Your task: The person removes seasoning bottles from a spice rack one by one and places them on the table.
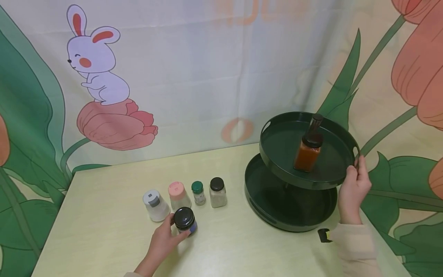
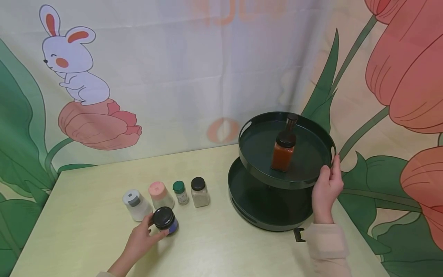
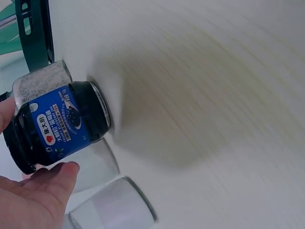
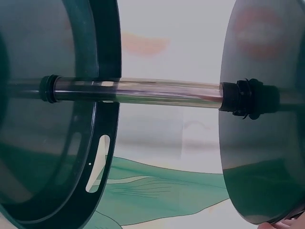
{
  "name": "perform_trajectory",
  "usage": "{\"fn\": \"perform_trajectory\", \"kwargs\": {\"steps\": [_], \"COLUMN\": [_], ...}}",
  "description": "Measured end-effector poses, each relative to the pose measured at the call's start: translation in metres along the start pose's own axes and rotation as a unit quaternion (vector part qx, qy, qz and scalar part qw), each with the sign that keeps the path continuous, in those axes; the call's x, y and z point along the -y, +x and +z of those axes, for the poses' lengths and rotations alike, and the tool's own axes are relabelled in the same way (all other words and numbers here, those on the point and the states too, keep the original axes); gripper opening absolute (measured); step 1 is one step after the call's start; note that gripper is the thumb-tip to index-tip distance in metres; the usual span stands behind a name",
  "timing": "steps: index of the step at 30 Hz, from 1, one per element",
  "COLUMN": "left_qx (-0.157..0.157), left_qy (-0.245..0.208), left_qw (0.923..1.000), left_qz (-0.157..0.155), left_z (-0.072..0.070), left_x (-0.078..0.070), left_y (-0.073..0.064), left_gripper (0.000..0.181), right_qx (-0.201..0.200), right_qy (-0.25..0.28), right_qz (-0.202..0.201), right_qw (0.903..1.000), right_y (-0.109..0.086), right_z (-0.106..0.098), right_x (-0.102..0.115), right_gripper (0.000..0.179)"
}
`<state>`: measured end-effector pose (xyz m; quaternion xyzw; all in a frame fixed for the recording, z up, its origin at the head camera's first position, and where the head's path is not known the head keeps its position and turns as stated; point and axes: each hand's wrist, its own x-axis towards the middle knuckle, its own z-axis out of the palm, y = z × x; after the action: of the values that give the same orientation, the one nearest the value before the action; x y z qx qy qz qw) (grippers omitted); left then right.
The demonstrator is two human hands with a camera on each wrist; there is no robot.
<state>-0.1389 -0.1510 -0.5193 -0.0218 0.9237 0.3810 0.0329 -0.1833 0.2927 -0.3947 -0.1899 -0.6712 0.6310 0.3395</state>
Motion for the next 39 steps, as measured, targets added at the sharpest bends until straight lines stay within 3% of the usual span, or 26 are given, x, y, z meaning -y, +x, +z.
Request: {"fn": "perform_trajectory", "kwargs": {"steps": [9, 16, 33, 39], "left_qx": [-0.027, -0.050, -0.102, -0.120], "left_qy": [0.027, 0.031, 0.018, 0.005], "left_qw": [0.9993, 0.9981, 0.9894, 0.9820], "left_qz": [-0.002, 0.017, 0.102, 0.145], "left_z": [-0.012, -0.019, -0.021, -0.018], "left_x": [-0.012, -0.023, -0.049, -0.060], "left_y": [0.001, 0.001, -0.001, 0.000], "left_gripper": [0.081, 0.082, 0.068, 0.065], "right_qx": [-0.013, -0.010, -0.019, -0.025], "right_qy": [-0.014, -0.023, -0.033, -0.032], "right_qz": [-0.003, -0.015, -0.022, -0.029], "right_qw": [0.9998, 0.9996, 0.9991, 0.9988], "right_y": [-0.005, -0.006, -0.006, -0.006], "right_z": [0.002, 0.003, 0.004, 0.004], "right_x": [0.001, -0.001, -0.003, -0.005], "right_gripper": [0.044, 0.045, 0.044, 0.044]}}
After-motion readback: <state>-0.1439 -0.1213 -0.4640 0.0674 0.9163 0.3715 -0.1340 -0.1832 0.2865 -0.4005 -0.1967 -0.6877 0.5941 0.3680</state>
